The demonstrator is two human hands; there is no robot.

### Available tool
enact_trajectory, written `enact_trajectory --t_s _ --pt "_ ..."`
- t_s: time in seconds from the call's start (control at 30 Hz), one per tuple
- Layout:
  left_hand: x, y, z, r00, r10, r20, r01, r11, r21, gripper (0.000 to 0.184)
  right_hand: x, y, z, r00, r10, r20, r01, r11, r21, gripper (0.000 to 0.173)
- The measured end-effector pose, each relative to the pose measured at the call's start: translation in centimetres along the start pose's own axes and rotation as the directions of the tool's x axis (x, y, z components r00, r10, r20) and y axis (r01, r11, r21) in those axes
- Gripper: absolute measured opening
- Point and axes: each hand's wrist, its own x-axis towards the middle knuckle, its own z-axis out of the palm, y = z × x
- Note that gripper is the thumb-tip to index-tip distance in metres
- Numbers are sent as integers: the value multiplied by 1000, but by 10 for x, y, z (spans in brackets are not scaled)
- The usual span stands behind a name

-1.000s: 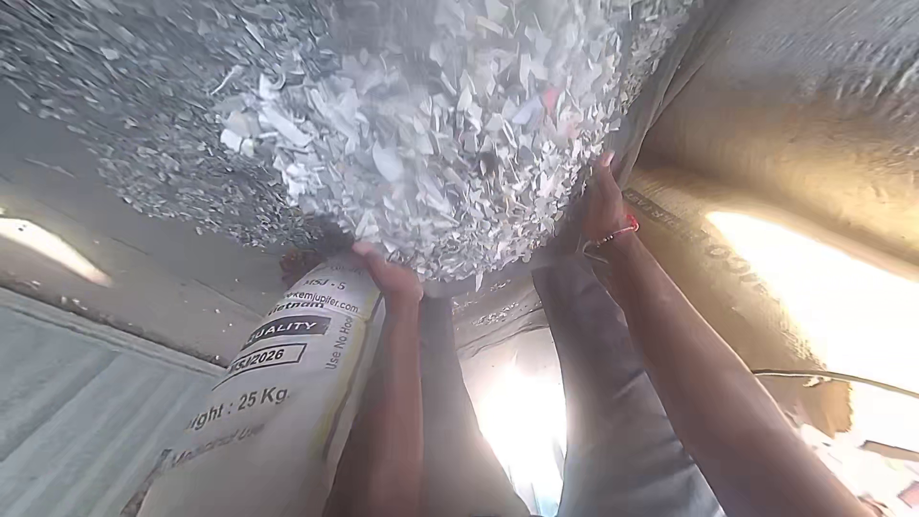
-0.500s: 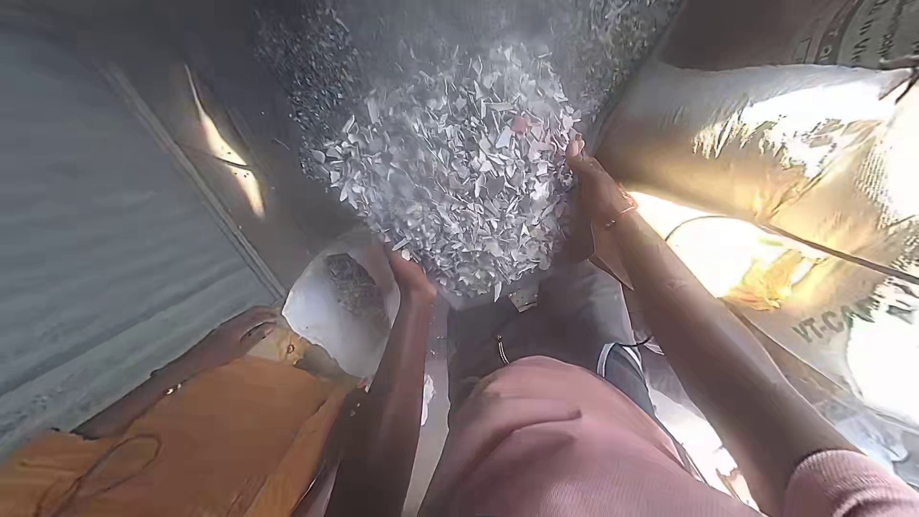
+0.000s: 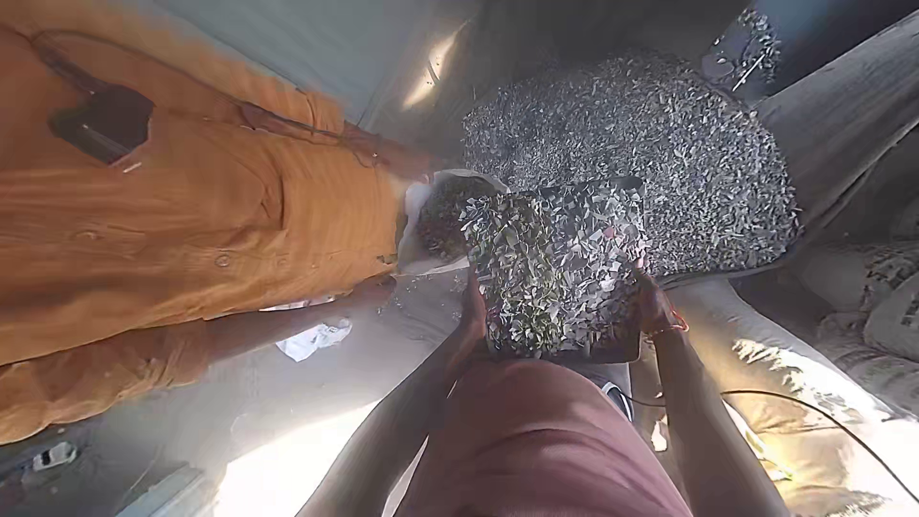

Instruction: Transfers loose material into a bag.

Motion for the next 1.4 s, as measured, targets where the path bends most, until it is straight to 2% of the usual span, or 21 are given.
enact_trajectory --t_s 0.17,0.27,0.4,0.5,0.6,0.7,0.8,0.93,1.03,1.13,1.27,1.4 --pt "10 -19 -48 998 9 -68 -24 975 -222 67 13 -35 59 992 -36 120 57 983 -175 62" --pt "29 -42 -63 995 27 -98 -68 890 -452 65 29 -50 89 960 -95 263 165 952 -258 57" --pt "35 -61 -77 994 -86 -74 23 794 -608 72 37 -67 126 899 -133 417 287 899 -332 55" --pt "37 -71 -80 999 -7 -54 -26 804 -594 71 44 -84 142 872 -76 484 306 856 -417 61" --pt "36 -75 -77 991 57 -122 -114 835 -538 59 50 -98 162 861 -21 507 308 815 -490 61" --pt "35 -75 -68 987 17 -162 -104 830 -549 57 58 -108 172 840 22 542 310 801 -512 63" --pt "31 -84 -62 979 58 -196 -143 878 -457 54 64 -109 179 836 53 546 294 797 -528 61" --pt "31 -81 -50 977 26 -212 -122 883 -453 57 84 -110 181 820 63 569 388 669 -634 68" --pt "31 -81 -44 976 28 -215 -116 905 -409 57 81 -118 180 836 86 543 390 602 -697 71" --pt "28 -73 -38 985 -43 -166 -55 838 -543 59 89 -115 177 854 99 511 372 571 -732 74" --pt "31 -69 -36 976 -138 -170 4 787 -617 61 84 -122 180 844 96 527 396 550 -735 68" --pt "29 -64 -36 979 -129 -158 -7 754 -657 62 79 -125 183 833 103 544 406 555 -726 70"
